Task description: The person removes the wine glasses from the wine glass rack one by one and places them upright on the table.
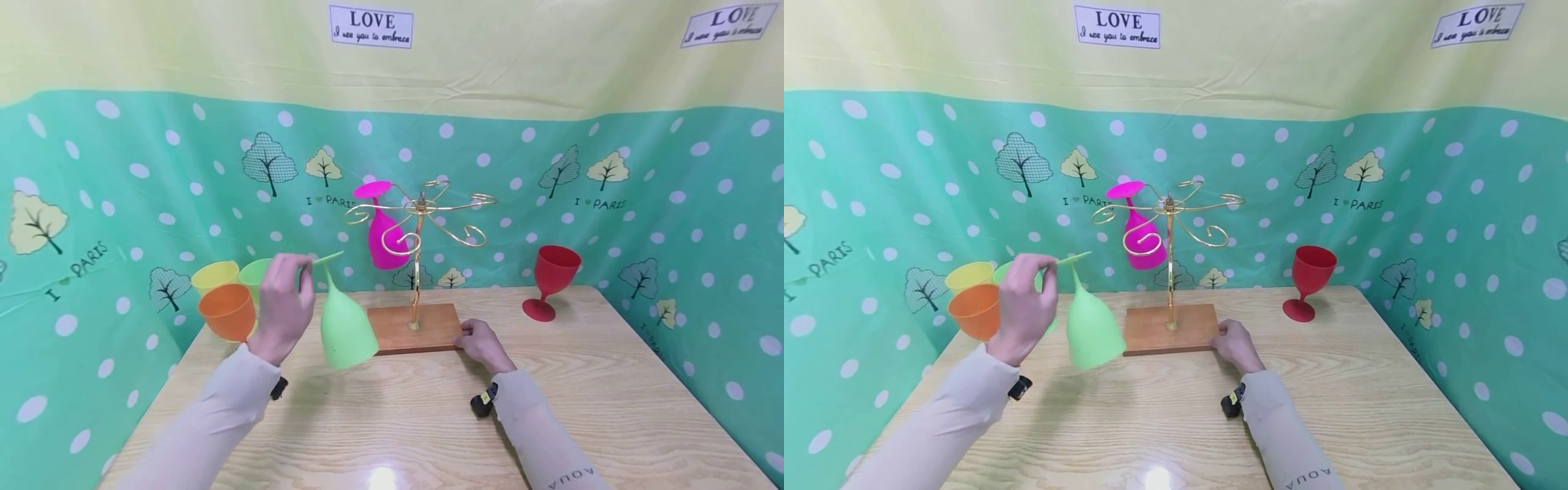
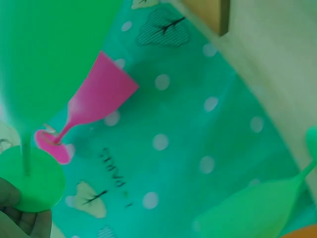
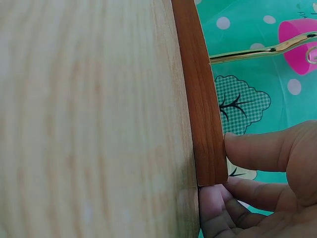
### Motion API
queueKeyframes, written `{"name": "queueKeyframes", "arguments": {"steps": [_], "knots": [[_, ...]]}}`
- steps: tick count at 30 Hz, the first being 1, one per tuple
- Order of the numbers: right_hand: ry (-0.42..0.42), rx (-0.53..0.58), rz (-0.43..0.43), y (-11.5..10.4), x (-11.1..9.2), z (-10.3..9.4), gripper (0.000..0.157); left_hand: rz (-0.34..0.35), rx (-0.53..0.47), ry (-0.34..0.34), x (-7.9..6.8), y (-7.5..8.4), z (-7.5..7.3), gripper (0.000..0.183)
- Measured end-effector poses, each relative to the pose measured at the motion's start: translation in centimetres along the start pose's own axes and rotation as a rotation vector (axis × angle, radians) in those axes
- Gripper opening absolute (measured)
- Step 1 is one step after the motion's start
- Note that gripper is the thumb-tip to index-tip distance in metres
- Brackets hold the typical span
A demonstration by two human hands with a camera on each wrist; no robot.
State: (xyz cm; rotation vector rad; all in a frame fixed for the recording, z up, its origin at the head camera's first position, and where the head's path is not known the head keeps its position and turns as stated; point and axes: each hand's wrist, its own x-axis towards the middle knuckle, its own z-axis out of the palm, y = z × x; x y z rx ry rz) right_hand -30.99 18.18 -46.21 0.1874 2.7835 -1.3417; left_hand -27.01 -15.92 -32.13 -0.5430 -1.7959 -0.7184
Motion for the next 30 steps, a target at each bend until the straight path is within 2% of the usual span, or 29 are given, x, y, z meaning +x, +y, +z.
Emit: {"name": "queueKeyframes", "arguments": {"steps": [10,15,17,21,26,30], "knots": [[0.003,0.001,-0.008,0.0,0.1,0.0,0.043,-0.210,-0.048,-0.003,-5.8,-1.3,2.3,0.011],[-0.022,0.028,0.015,-0.3,0.0,-0.1,0.048,-0.311,-0.067,-0.027,-7.7,-1.1,3.3,0.012],[-0.026,0.050,0.000,-0.6,-0.3,-0.3,0.051,-0.361,-0.077,-0.042,-8.2,-0.9,3.6,0.011],[0.010,0.078,-0.130,-1.8,-1.1,-0.8,0.050,-0.438,-0.098,-0.066,-9.0,-0.6,4.1,0.011],[0.114,0.117,-0.327,-4.0,-2.6,-1.3,0.032,-0.514,-0.110,-0.076,-9.7,-0.5,4.7,0.012],[0.169,0.199,-0.455,-5.9,-4.3,-1.7,0.023,-0.645,-0.145,-0.076,-10.0,-0.3,5.0,0.011]]}}
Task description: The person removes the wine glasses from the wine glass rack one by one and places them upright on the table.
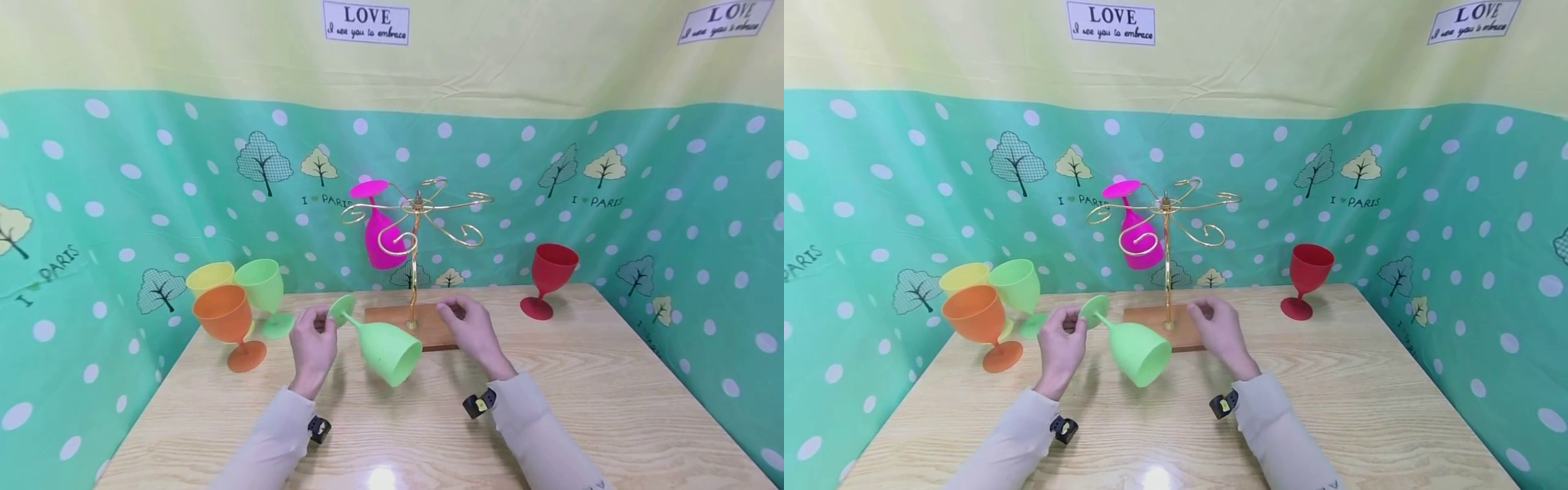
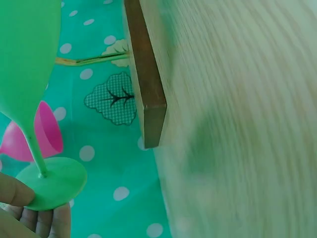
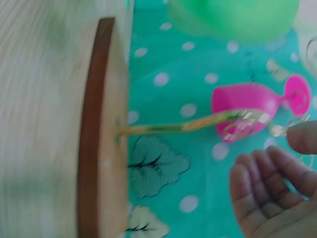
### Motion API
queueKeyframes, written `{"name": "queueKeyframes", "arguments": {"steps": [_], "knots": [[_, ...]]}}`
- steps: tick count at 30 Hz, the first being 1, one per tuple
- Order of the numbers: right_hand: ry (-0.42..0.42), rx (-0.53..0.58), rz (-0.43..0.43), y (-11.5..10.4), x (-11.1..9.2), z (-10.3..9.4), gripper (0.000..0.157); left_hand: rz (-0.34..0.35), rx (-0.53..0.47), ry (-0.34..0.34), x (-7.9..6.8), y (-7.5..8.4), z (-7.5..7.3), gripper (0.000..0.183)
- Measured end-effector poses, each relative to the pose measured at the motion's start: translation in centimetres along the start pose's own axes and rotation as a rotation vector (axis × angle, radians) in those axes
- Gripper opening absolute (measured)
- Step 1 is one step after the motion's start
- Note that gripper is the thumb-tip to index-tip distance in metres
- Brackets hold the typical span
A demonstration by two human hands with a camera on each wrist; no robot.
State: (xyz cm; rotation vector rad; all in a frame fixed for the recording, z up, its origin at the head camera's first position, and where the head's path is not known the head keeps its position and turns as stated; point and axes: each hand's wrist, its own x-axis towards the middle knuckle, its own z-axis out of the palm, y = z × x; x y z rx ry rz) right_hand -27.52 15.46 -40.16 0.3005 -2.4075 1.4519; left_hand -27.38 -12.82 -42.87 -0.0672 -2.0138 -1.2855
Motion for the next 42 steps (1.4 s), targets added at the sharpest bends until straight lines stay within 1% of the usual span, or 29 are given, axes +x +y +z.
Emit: {"name": "queueKeyframes", "arguments": {"steps": [2,4,5,6,9,11,12,14,17,19,22,25,28,31,33,36,42], "knots": [[0.010,0.040,-0.067,-1.0,-0.4,0.0,0.021,-0.067,-0.018,-0.002,-0.1,0.0,0.1,0.011],[0.009,0.063,-0.157,-2.0,-0.9,0.0,0.017,-0.118,-0.027,-0.006,-0.3,-0.1,0.3,0.011],[0.005,0.070,-0.209,-2.8,-1.2,-0.1,0.014,-0.137,-0.028,-0.011,-0.3,-0.1,0.4,0.011],[0.002,0.069,-0.271,-3.1,-1.4,0.0,0.012,-0.154,-0.029,-0.015,-0.4,-0.1,0.4,0.011],[-0.023,0.051,-0.433,-3.7,-2.0,0.2,0.010,-0.191,-0.024,-0.035,-0.5,-0.1,0.6,0.013],[-0.053,0.035,-0.518,-3.9,-2.4,0.3,0.010,-0.221,-0.026,-0.055,-0.7,-0.1,0.7,0.013],[-0.070,0.025,-0.552,-3.4,-2.4,0.5,0.011,-0.236,-0.029,-0.063,-0.7,-0.1,0.7,0.013],[-0.108,0.012,-0.600,-3.6,-2.9,0.6,0.010,-0.267,-0.038,-0.075,-0.8,0.0,0.8,0.013],[-0.155,-0.028,-0.676,-3.7,-3.4,0.7,0.007,-0.327,-0.064,-0.094,-0.9,-0.1,0.8,0.014],[-0.168,-0.070,-0.729,-3.7,-3.6,0.7,0.006,-0.371,-0.087,-0.106,-1.0,-0.2,0.9,0.016],[-0.148,-0.167,-0.827,-3.7,-3.8,1.0,0.015,-0.426,-0.122,-0.120,-1.1,-0.3,1.0,0.017],[-0.120,-0.273,-0.899,-3.7,-3.9,1.3,0.023,-0.460,-0.155,-0.126,-1.3,-0.4,1.3,0.018],[-0.093,-0.358,-0.938,-3.8,-4.0,1.5,0.023,-0.493,-0.201,-0.134,-1.4,-0.5,1.7,0.018],[-0.056,-0.403,-0.940,-3.8,-4.1,1.6,0.017,-0.522,-0.245,-0.143,-1.6,-0.4,2.0,0.018],[-0.025,-0.410,-0.925,-3.9,-4.1,1.6,0.015,-0.538,-0.269,-0.151,-1.7,-0.3,2.2,0.018],[0.014,-0.402,-0.903,-3.9,-4.0,1.6,0.017,-0.562,-0.300,-0.166,-1.8,-0.1,2.3,0.019],[0.041,-0.389,-0.883,-4.1,-4.1,1.6,0.019,-0.638,-0.343,-0.205,-2.1,0.1,2.6,0.021]]}}
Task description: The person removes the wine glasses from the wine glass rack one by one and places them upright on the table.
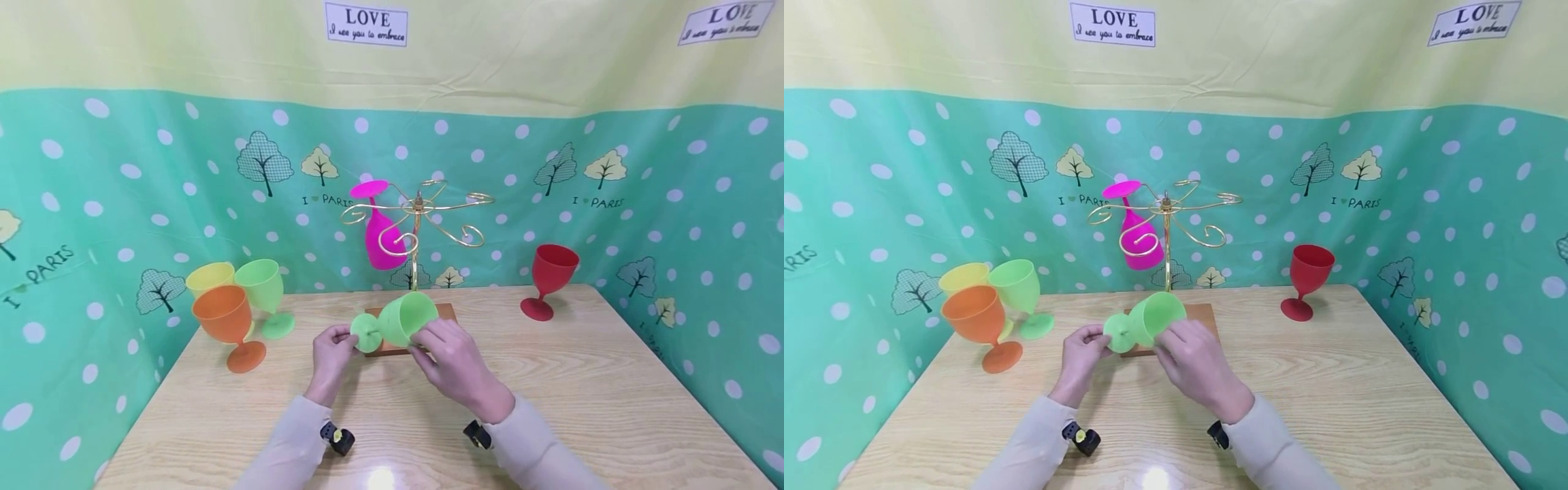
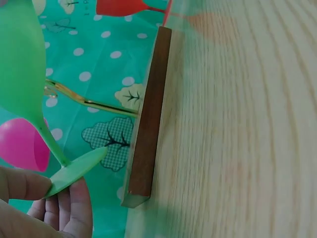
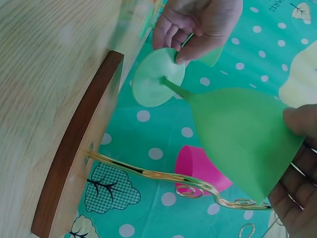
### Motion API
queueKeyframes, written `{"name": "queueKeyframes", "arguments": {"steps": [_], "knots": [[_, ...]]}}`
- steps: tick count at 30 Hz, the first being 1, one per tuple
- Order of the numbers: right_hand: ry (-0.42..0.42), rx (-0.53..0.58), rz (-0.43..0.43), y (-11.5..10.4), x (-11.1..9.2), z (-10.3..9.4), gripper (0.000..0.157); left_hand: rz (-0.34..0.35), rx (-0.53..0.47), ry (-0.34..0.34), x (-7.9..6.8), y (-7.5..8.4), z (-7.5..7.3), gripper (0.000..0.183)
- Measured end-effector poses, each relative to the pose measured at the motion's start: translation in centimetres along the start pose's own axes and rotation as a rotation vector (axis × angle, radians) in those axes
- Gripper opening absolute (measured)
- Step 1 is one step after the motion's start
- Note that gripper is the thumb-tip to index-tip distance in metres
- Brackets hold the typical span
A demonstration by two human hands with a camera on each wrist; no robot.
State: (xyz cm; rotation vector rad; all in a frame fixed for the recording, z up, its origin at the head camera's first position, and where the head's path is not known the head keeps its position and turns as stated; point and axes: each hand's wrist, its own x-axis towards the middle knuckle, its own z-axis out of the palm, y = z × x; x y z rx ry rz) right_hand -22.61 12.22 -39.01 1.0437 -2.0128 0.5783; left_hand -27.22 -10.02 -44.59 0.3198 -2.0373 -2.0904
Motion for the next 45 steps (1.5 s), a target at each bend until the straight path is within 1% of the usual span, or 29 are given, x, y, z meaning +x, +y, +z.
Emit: {"name": "queueKeyframes", "arguments": {"steps": [3,5,10,13,16,20,23,27,29,32,36,39,45], "knots": [[0.011,-0.001,0.012,-0.1,0.2,-0.2,0.018,0.002,-0.013,-0.012,-0.2,0.0,0.2,0.022],[0.019,-0.002,0.021,-0.2,0.3,-0.4,0.017,0.015,-0.015,-0.020,-0.2,0.0,0.3,0.022],[0.037,-0.011,0.021,0.0,0.6,-1.3,0.013,0.050,0.016,-0.048,-0.4,-0.1,0.6,0.019],[0.027,-0.031,0.015,0.4,0.8,-2.0,0.012,0.068,0.035,-0.064,-0.4,-0.1,0.6,0.018],[-0.006,-0.054,0.017,0.9,1.0,-2.8,0.013,0.080,0.050,-0.062,-0.3,-0.3,0.5,0.019],[-0.038,-0.093,0.014,1.9,1.2,-4.0,0.016,0.043,0.063,-0.057,0.3,-0.7,0.2,0.018],[-0.042,-0.129,-0.001,2.9,1.4,-4.8,0.019,-0.007,0.086,-0.092,1.0,-1.1,0.0,0.017],[-0.057,-0.175,-0.006,4.3,1.5,-5.9,0.020,-0.040,0.184,-0.173,1.9,-1.5,-0.1,0.024],[-0.074,-0.196,0.002,5.1,1.6,-6.5,0.020,-0.051,0.238,-0.197,2.2,-1.7,0.0,0.026],[-0.115,-0.224,0.026,6.2,1.7,-7.0,0.017,-0.061,0.296,-0.196,2.6,-1.8,0.1,0.027],[-0.168,-0.259,0.043,7.9,1.7,-7.5,0.014,-0.064,0.323,-0.178,2.9,-1.9,0.3,0.029],[-0.193,-0.282,0.051,9.2,1.8,-7.7,0.014,-0.073,0.365,-0.181,3.1,-1.8,0.6,0.030],[-0.226,-0.317,0.086,11.4,2.0,-8.1,0.012,-0.049,0.488,-0.196,3.4,-1.6,0.9,0.030]]}}
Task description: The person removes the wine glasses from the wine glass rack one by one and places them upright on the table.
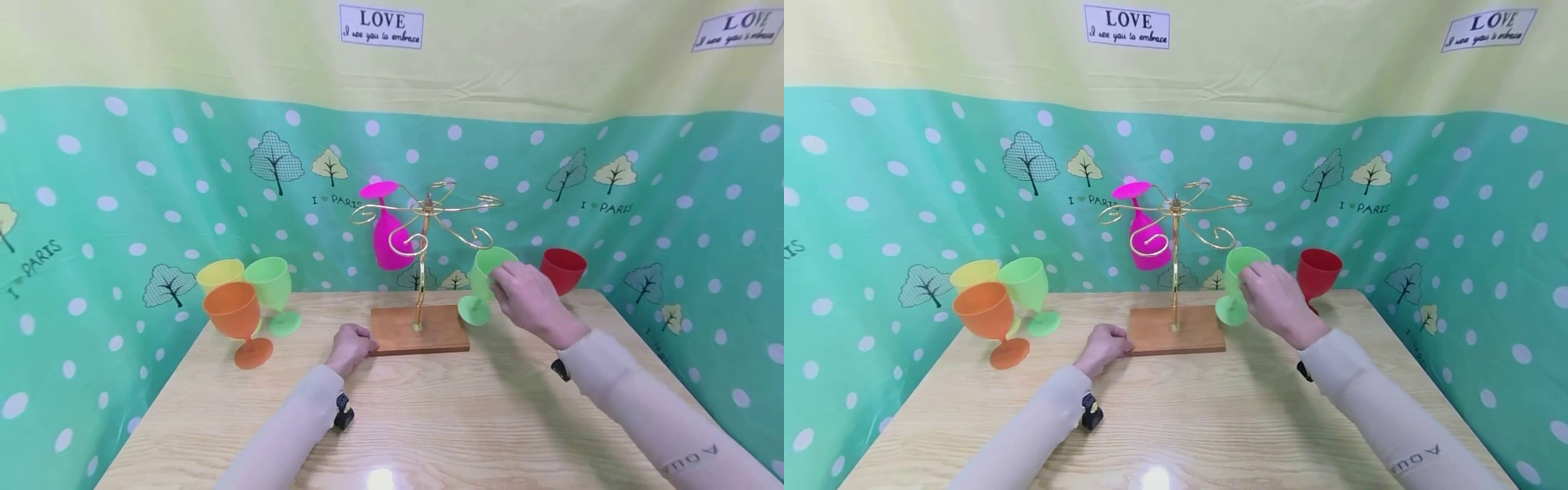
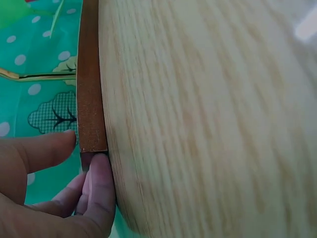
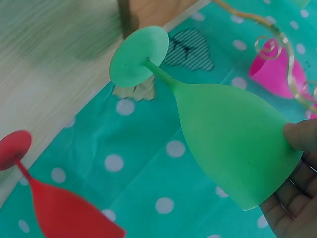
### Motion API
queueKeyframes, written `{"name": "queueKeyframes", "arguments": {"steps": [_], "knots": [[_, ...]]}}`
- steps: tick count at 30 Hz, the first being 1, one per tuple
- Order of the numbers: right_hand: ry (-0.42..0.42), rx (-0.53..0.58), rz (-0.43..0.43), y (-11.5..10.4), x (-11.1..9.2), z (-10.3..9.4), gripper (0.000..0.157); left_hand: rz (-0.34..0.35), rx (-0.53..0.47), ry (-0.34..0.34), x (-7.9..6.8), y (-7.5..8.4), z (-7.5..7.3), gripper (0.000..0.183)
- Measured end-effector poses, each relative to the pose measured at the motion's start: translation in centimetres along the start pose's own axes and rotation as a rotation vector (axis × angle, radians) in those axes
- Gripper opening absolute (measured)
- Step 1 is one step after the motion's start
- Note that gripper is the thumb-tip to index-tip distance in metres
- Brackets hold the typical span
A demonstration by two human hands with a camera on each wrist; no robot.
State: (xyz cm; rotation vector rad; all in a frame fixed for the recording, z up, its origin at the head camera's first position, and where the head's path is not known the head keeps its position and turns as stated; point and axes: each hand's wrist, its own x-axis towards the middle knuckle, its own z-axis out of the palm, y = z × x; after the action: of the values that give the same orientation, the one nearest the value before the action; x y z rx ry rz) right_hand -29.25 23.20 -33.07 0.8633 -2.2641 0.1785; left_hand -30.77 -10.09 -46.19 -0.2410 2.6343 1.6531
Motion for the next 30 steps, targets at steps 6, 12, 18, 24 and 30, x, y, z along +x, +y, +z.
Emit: {"name": "queueKeyframes", "arguments": {"steps": [6,12,18,24,30], "knots": [[-0.069,-0.054,0.064,2.0,0.1,0.2,0.012,0.001,0.044,-0.003,0.2,0.1,0.1,0.028],[-0.150,-0.090,0.131,3.7,-0.2,0.6,0.011,-0.025,0.056,-0.003,0.0,0.2,0.1,0.028],[-0.192,-0.105,0.187,5.3,-0.7,1.2,0.013,-0.016,0.078,0.006,-0.2,0.3,0.3,0.028],[-0.228,-0.114,0.214,6.4,-0.9,1.8,0.019,-0.024,0.090,0.012,-0.1,0.3,0.4,0.027],[-0.262,-0.120,0.246,6.9,-0.7,2.2,0.020,-0.013,0.103,0.016,-0.2,0.3,0.4,0.027]]}}
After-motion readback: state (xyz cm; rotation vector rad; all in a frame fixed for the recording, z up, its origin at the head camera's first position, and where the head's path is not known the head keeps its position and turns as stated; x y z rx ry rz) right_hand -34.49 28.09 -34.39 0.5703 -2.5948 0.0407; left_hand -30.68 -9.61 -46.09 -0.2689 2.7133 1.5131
